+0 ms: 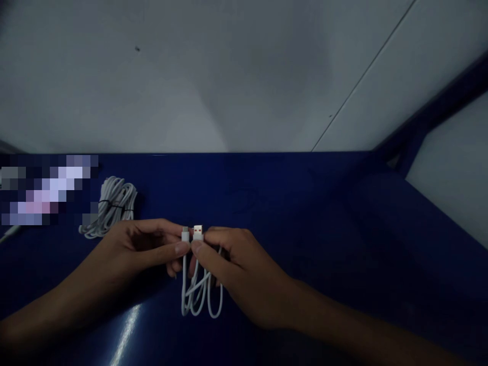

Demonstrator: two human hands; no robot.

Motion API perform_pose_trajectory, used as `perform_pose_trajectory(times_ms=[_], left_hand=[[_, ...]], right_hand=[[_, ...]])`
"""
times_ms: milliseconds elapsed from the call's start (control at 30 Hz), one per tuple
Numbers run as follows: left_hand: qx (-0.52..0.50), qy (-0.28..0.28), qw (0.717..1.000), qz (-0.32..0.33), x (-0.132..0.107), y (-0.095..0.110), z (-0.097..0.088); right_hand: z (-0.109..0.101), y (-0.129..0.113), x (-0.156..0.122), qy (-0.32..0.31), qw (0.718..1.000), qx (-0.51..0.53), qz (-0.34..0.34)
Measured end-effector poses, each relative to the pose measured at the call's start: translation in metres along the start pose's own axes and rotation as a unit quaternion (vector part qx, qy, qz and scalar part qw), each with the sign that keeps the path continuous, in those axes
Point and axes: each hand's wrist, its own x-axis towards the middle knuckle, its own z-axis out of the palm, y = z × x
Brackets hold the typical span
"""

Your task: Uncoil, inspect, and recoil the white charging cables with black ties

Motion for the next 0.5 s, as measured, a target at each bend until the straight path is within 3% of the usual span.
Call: perform_pose_trajectory(times_ms=[500], left_hand=[[0.002,0.007,1.000,-0.001,-0.0012,0.0009,-0.0004]], right_hand=[[-0.0002,-0.0018,-0.0010,-0.001,1.000,-0.013,-0.006]])
